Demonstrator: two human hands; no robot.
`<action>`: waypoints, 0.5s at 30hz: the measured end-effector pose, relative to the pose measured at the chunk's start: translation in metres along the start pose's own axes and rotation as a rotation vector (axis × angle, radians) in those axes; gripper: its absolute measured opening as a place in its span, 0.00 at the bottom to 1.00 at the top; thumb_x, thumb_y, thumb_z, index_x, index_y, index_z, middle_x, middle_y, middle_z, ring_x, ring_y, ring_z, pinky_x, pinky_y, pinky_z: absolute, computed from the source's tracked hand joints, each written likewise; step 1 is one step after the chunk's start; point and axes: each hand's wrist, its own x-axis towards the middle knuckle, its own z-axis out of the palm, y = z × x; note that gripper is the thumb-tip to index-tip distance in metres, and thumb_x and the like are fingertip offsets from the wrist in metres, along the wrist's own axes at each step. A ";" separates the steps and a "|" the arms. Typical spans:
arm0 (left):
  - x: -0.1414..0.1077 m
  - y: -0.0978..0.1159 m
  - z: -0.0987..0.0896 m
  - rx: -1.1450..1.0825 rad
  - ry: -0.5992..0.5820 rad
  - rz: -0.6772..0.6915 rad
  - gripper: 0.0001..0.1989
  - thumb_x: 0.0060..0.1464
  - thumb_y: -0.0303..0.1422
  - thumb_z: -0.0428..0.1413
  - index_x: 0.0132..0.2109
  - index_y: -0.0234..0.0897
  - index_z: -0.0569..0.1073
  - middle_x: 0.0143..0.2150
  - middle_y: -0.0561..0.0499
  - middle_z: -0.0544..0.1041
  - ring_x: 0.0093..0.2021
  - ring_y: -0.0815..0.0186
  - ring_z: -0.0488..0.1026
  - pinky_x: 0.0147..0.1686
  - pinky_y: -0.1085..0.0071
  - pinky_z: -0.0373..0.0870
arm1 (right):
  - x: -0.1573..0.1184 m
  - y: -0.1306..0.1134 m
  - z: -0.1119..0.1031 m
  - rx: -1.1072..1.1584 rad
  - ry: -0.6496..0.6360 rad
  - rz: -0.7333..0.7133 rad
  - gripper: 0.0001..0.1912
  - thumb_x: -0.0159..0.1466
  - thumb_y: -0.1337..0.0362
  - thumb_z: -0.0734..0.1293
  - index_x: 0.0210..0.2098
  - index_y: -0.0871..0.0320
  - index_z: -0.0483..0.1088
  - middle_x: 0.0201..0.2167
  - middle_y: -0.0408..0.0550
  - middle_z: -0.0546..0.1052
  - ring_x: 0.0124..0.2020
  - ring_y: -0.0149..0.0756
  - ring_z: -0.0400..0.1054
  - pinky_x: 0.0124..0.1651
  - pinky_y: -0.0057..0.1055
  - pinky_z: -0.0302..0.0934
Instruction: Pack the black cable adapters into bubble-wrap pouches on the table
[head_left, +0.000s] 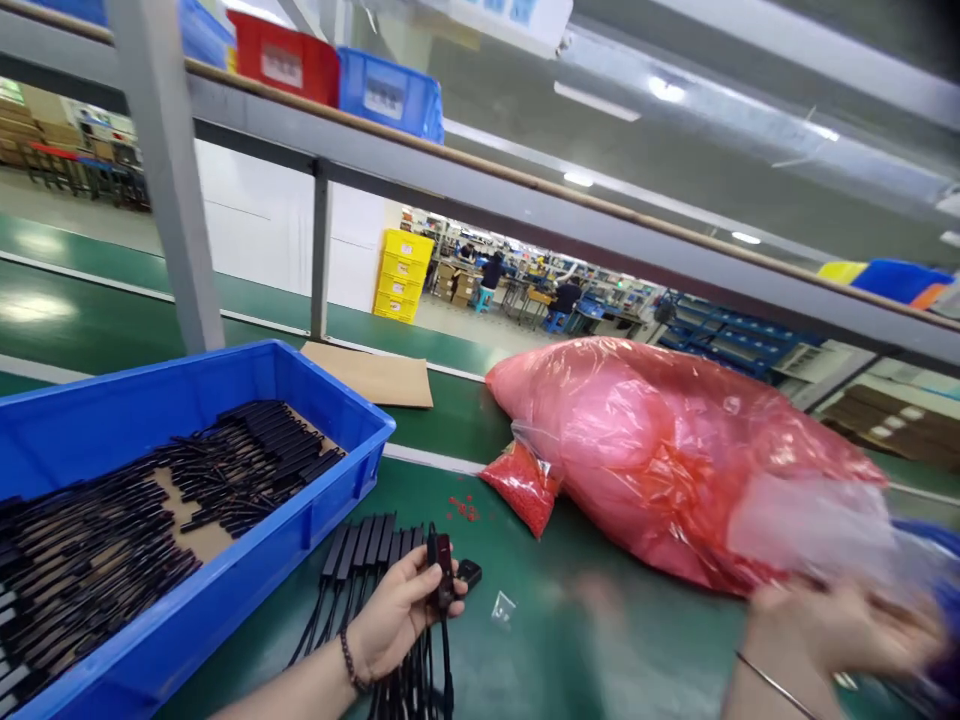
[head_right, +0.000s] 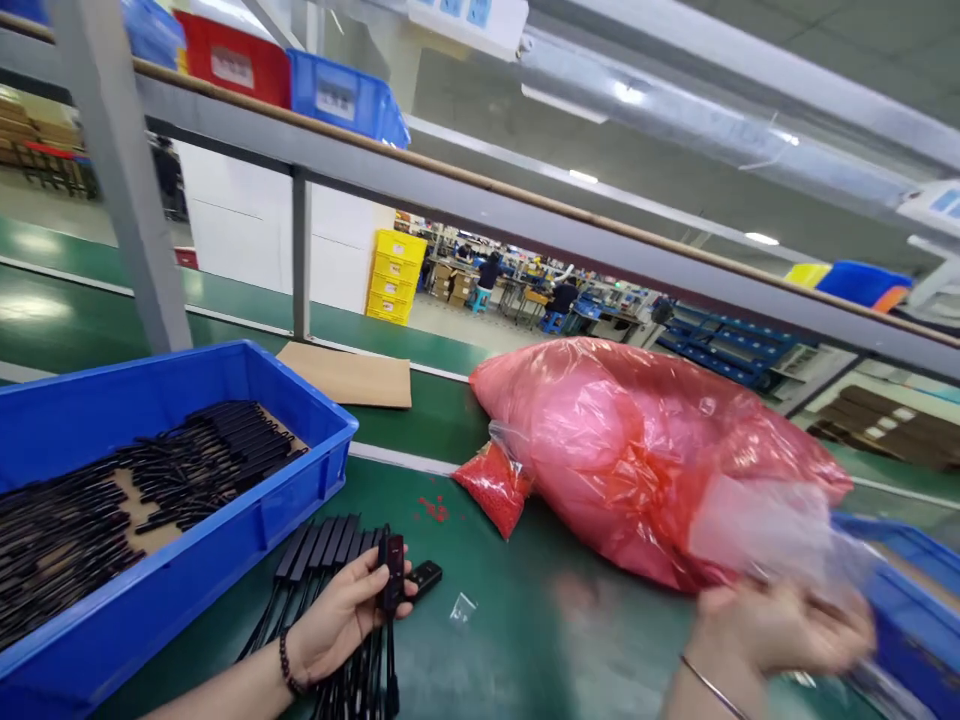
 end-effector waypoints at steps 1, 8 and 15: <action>-0.002 0.003 0.000 0.009 -0.016 -0.008 0.14 0.50 0.33 0.59 0.45 0.35 0.71 0.47 0.44 0.69 0.43 0.62 0.71 0.41 0.64 0.69 | -0.018 0.007 -0.002 0.027 -0.226 -0.201 0.18 0.48 0.72 0.68 0.34 0.44 0.68 0.50 0.42 0.69 0.45 0.33 0.68 0.39 0.31 0.69; -0.010 0.022 -0.002 0.102 -0.217 -0.075 0.27 0.52 0.35 0.57 0.58 0.35 0.64 0.44 0.39 0.74 0.42 0.59 0.72 0.44 0.63 0.68 | -0.137 0.071 -0.012 -0.017 -0.889 0.303 0.12 0.53 0.62 0.70 0.36 0.53 0.66 0.38 0.40 0.75 0.38 0.28 0.70 0.41 0.31 0.67; -0.012 0.023 -0.007 0.040 -0.269 -0.040 0.29 0.48 0.37 0.60 0.56 0.34 0.65 0.44 0.39 0.75 0.38 0.60 0.74 0.40 0.65 0.68 | -0.201 0.103 -0.039 -0.075 -1.016 0.545 0.09 0.54 0.65 0.69 0.33 0.55 0.65 0.32 0.37 0.73 0.34 0.25 0.69 0.38 0.25 0.63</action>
